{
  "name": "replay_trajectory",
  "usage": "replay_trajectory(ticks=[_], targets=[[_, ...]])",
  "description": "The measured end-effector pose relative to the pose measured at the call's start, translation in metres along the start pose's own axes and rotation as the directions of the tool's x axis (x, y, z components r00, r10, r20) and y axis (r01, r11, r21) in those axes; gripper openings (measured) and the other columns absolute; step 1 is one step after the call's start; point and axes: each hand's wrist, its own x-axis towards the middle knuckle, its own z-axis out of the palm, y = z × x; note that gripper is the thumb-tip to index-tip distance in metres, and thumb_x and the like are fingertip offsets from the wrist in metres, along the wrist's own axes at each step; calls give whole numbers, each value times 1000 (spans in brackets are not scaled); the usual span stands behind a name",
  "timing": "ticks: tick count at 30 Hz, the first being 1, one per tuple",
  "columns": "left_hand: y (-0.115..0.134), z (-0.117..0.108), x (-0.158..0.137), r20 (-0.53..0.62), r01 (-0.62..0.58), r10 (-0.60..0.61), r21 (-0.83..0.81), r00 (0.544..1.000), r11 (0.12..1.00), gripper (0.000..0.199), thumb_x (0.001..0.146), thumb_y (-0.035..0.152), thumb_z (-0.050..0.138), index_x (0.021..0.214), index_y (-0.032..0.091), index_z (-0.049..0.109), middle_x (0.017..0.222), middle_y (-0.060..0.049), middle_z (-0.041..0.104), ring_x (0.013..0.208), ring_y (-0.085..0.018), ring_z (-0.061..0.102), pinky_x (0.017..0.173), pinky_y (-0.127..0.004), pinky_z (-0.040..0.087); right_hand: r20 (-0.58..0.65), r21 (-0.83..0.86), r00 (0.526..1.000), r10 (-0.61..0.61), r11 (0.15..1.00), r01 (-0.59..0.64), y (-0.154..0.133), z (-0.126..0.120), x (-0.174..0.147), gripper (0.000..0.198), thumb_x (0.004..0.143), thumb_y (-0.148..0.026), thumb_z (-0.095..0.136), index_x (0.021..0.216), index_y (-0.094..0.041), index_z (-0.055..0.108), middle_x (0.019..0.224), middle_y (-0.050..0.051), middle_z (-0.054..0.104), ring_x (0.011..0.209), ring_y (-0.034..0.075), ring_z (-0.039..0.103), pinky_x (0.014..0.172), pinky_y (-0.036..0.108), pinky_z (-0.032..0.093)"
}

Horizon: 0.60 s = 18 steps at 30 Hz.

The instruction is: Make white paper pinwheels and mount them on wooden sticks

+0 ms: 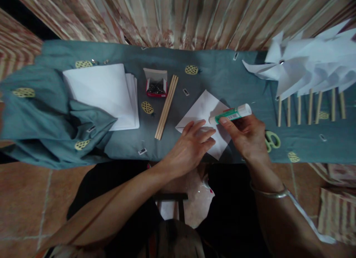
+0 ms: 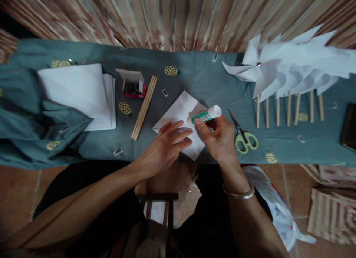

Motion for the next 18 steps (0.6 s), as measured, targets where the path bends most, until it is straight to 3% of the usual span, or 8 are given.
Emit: replay_trajectory(ticks=[18], targets=[[-1, 3, -1, 15, -24, 24, 29, 1000, 999, 28, 94, 12, 42, 107, 21, 65, 129, -6, 61, 144, -32, 30, 119, -57, 23, 68, -9, 997, -18, 1000, 19, -4, 3, -1, 23, 78, -42, 75, 87, -22, 69, 79, 1, 73, 73, 19, 68, 70, 33, 55]])
